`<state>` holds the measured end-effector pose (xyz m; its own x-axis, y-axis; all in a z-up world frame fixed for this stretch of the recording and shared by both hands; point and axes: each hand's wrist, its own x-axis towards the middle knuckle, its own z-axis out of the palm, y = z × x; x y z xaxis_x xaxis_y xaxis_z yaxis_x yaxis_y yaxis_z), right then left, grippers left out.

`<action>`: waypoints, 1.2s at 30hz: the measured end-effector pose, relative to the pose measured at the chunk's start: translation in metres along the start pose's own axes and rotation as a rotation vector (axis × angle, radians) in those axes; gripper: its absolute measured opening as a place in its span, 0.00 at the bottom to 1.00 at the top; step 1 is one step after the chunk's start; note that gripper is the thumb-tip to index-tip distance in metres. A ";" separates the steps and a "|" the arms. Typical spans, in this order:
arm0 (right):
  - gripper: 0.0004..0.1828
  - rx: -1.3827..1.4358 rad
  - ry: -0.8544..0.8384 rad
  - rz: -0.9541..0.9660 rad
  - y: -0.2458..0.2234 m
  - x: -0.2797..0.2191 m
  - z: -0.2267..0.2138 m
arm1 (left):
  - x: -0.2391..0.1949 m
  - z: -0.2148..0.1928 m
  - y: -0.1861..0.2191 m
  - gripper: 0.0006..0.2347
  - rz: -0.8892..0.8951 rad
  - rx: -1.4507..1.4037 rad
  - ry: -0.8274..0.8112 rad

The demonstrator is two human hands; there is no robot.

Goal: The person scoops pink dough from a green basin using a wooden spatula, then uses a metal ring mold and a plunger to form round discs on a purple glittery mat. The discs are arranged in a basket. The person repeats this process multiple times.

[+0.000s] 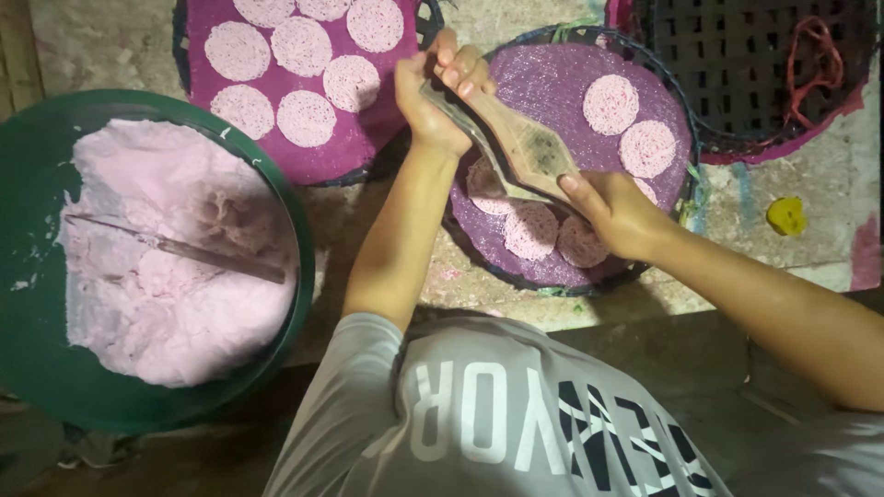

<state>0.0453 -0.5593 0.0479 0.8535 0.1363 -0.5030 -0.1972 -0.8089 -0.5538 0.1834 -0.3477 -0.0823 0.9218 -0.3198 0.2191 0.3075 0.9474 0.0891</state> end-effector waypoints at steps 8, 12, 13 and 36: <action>0.29 0.044 0.124 -0.050 0.016 0.008 -0.007 | 0.017 0.007 -0.001 0.13 -0.004 0.123 0.027; 0.23 0.333 0.023 -0.089 0.038 0.008 0.004 | -0.017 -0.032 -0.001 0.25 -0.294 0.716 0.324; 0.23 0.338 0.019 -0.094 0.043 0.010 0.004 | -0.028 -0.042 -0.007 0.29 -0.477 0.823 0.466; 0.43 1.047 0.513 -0.381 0.101 -0.019 0.075 | -0.126 0.071 0.011 0.03 0.181 2.449 0.004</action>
<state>-0.0275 -0.6008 -0.0481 0.9857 -0.1687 -0.0040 0.0158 0.1157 -0.9932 0.0539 -0.2976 -0.0403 0.8976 -0.2717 0.3471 -0.4276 -0.7284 0.5353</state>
